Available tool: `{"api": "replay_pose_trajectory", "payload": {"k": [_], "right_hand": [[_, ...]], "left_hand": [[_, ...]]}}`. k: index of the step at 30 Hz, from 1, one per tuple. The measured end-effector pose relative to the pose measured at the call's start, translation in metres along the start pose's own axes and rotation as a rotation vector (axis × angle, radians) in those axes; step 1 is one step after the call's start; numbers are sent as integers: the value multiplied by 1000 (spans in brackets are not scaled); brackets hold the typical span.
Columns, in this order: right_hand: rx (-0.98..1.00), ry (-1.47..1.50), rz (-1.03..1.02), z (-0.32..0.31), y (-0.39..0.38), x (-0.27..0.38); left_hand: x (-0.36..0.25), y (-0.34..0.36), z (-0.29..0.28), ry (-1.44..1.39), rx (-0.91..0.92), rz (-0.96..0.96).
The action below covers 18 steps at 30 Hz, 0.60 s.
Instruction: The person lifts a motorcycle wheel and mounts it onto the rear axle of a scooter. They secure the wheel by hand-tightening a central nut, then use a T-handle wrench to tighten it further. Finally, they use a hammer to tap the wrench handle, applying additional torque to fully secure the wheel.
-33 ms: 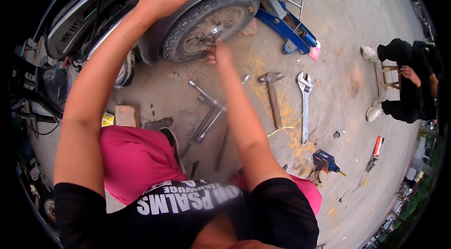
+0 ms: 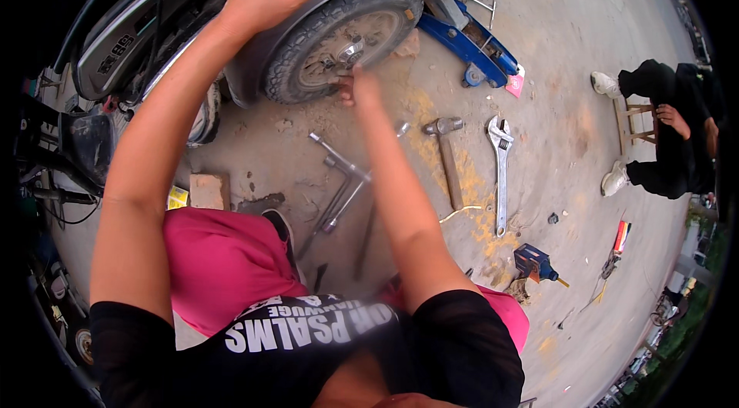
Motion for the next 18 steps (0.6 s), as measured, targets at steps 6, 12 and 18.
{"api": "replay_pose_trajectory", "payload": {"k": [6, 12, 18], "right_hand": [[-306, -708, -640, 15, -15, 26], [-112, 102, 104, 9, 8, -15], [-291, -886, -711, 35, -29, 30]], "left_hand": [[2, -2, -1, 17, 20, -12], [-4, 0, 1, -23, 30, -27], [0, -2, 0, -5, 22, -29]]}}
Point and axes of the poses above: each hand's wrist, its own y-axis towards the middle knuckle, its own z-axis out of the palm, x = y × z, the point moved 6 cm from there along y, towards the middle knuckle, and after that the axes turned 8 degrees about -z, right-handed, at the moved point
